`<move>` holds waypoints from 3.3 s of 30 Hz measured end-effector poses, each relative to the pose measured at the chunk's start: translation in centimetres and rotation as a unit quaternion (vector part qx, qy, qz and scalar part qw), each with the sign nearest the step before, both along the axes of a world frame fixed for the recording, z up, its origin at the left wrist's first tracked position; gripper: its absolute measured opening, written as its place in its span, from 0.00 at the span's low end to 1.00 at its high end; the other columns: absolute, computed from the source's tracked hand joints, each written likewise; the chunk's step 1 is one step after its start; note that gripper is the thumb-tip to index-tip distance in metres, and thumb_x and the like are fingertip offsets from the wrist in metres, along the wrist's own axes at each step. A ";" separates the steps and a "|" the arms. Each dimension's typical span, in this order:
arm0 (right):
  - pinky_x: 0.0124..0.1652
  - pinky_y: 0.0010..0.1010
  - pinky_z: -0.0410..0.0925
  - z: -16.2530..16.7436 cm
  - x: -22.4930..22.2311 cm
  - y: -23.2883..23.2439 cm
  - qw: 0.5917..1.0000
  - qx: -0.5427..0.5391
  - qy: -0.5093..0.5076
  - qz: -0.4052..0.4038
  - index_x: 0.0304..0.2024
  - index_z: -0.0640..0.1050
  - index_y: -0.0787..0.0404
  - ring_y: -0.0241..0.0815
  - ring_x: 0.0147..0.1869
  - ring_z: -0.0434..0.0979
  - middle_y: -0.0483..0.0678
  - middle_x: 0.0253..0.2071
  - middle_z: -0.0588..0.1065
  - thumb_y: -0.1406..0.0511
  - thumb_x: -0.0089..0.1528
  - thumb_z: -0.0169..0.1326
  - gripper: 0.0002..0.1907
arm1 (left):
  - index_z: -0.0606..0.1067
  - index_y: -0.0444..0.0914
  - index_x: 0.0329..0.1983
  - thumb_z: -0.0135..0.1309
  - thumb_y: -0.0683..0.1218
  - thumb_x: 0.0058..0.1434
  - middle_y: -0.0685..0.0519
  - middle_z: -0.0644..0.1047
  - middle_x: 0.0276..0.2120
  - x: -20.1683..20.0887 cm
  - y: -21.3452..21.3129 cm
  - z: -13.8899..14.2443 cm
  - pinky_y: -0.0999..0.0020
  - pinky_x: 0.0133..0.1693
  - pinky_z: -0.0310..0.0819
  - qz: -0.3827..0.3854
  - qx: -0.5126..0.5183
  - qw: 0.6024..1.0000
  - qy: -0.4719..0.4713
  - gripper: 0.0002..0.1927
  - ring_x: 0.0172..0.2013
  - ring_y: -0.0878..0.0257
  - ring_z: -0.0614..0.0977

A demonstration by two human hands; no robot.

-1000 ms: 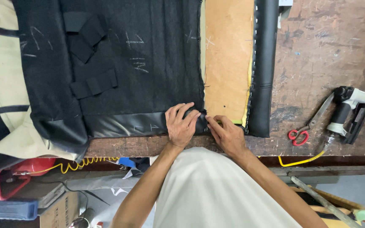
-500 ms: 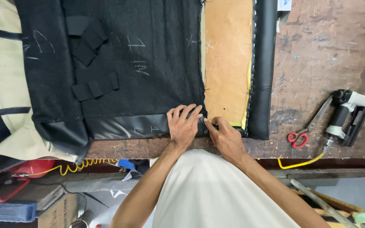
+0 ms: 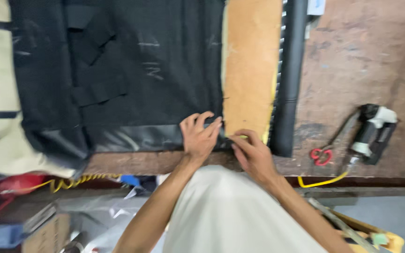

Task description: The person staples black upholstery fabric onto a wooden seat frame using a pneumatic staple gun. They repeatedly pull and smooth the fabric, then drive staples along the edges to secure it. The person flips the seat to check the underside and continues stapling along the perimeter.

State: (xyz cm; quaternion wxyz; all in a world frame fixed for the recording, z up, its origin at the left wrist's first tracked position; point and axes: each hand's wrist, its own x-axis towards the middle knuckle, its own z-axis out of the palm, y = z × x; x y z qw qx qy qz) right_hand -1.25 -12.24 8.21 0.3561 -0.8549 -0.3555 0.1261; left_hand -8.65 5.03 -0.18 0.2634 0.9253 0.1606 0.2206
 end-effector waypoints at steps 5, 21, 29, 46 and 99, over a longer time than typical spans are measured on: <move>0.44 0.39 0.70 -0.5 7.3 -13.3 0.925 -0.022 -0.192 -0.328 0.51 0.80 0.68 0.49 0.43 0.75 0.55 0.43 0.76 0.76 0.64 0.56 0.12 | 0.84 0.49 0.45 0.65 0.46 0.59 0.58 0.78 0.49 0.5 -0.4 -0.4 0.53 0.53 0.62 -0.013 0.018 1.000 -0.005 0.11 0.50 0.53 0.74; 0.56 0.41 0.71 -6.8 17.4 -31.6 0.879 -0.133 -0.045 -0.455 0.62 0.69 0.71 0.51 0.57 0.78 0.60 0.57 0.75 0.64 0.55 0.69 0.37 | 0.84 0.48 0.43 0.64 0.47 0.59 0.60 0.77 0.48 -0.1 0.1 -0.3 0.53 0.52 0.62 -0.006 -0.030 0.999 -0.012 0.09 0.50 0.54 0.73; 0.55 0.39 0.70 6.6 10.1 -38.2 0.919 -0.254 0.079 -0.290 0.48 0.81 0.65 0.48 0.55 0.80 0.54 0.49 0.81 0.68 0.54 0.68 0.19 | 0.84 0.47 0.45 0.63 0.48 0.60 0.59 0.75 0.51 -0.6 0.9 -0.8 0.53 0.55 0.60 -0.010 -0.059 0.998 -0.012 0.10 0.53 0.54 0.71; 0.38 0.42 0.73 8.7 2.9 2.6 0.910 -0.410 0.023 0.053 0.47 0.81 0.57 0.57 0.35 0.82 0.59 0.31 0.81 0.69 0.48 0.62 0.22 | 0.83 0.43 0.46 0.55 0.44 0.59 0.53 0.74 0.51 -1.8 2.2 -2.5 0.50 0.54 0.60 -0.031 -0.096 0.995 -0.005 0.13 0.54 0.52 0.70; 0.43 0.48 0.73 3.7 3.3 6.8 0.815 -0.550 -0.102 0.149 0.51 0.81 0.53 0.61 0.42 0.82 0.58 0.39 0.81 0.63 0.53 0.62 0.22 | 0.82 0.37 0.36 0.52 0.44 0.59 0.50 0.73 0.50 -2.5 1.9 -5.5 0.50 0.59 0.60 -0.031 -0.160 0.987 0.005 0.09 0.57 0.53 0.69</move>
